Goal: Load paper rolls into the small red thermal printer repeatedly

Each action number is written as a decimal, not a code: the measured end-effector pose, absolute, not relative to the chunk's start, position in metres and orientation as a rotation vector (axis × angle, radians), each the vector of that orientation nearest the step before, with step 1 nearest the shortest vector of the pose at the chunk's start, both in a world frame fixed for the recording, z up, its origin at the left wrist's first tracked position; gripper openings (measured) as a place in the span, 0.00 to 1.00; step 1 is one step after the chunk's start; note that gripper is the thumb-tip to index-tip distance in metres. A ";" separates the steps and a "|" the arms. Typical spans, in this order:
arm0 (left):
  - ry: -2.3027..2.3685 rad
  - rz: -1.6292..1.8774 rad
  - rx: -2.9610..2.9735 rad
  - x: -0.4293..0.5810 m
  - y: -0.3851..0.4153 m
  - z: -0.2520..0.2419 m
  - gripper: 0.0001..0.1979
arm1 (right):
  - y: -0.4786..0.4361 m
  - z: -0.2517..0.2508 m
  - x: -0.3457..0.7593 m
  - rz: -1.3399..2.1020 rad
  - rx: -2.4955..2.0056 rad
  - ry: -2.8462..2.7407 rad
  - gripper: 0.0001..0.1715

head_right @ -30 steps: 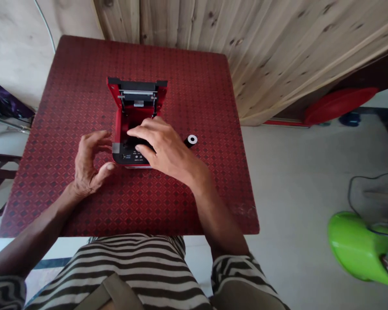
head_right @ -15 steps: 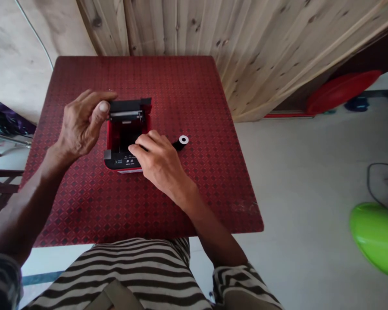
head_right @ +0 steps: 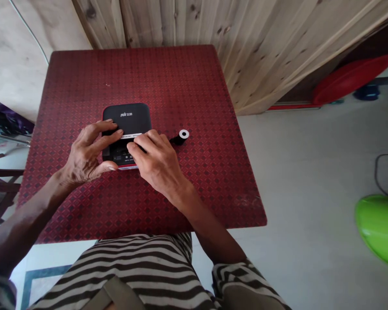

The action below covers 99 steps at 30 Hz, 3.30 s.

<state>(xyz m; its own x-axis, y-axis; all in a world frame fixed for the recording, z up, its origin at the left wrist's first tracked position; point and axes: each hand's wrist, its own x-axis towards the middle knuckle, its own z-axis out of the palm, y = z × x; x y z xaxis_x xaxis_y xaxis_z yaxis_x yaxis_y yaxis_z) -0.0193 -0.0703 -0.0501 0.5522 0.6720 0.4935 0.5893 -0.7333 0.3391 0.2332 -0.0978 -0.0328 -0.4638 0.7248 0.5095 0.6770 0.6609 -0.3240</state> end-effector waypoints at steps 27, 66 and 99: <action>1.402 1.306 2.567 -0.007 -0.127 -0.087 0.33 | -0.104 -0.105 0.247 0.383 -1.108 -1.816 0.36; 1.354 1.287 2.368 -0.016 -0.124 -0.079 0.29 | -0.113 -0.101 0.248 0.387 -1.102 -1.876 0.38; 1.374 1.248 2.461 -0.014 -0.127 -0.087 0.29 | -0.003 -0.013 0.174 0.269 -1.257 -2.794 0.17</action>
